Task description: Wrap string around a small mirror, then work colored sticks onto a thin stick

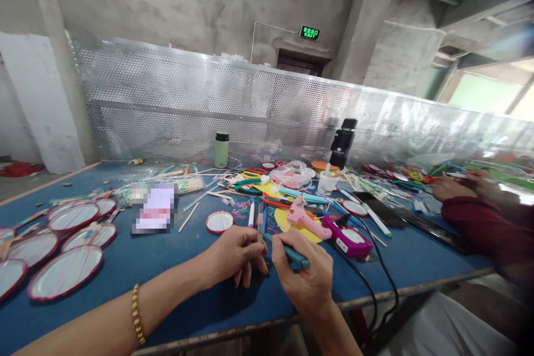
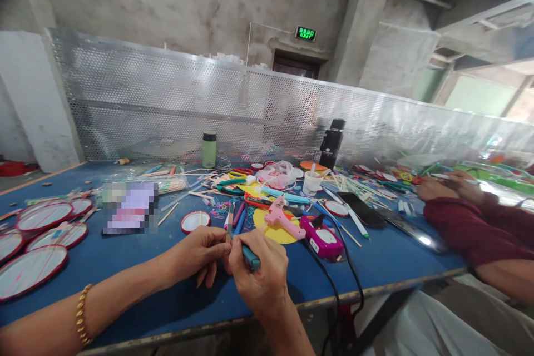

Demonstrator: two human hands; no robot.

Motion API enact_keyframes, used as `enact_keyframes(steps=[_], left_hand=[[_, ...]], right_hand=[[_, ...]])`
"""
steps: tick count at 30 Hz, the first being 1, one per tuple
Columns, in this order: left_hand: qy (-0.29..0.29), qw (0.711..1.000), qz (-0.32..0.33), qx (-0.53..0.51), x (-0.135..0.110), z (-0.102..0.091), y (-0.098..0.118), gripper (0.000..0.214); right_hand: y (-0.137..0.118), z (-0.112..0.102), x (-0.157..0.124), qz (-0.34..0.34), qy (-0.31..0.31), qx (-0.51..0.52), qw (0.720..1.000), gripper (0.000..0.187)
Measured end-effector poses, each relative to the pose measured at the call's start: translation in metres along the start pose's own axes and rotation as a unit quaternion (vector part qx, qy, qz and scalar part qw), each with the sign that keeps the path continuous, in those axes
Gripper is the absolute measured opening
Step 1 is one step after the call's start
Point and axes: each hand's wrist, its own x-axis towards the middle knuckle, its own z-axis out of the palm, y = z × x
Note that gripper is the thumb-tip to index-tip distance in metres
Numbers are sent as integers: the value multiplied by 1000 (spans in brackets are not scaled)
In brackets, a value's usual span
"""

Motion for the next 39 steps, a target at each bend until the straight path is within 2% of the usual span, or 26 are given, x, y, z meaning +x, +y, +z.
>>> enact_keyframes(steps=[11,39], left_hand=[[5,1000,-12,7,-3,2,6,33],[0,1000,-7,11,-1,0,3,37]], right_hand=[[-1,0,1,5,3,0,1000,14],[-1,0,0,3,4,9,1000,15]])
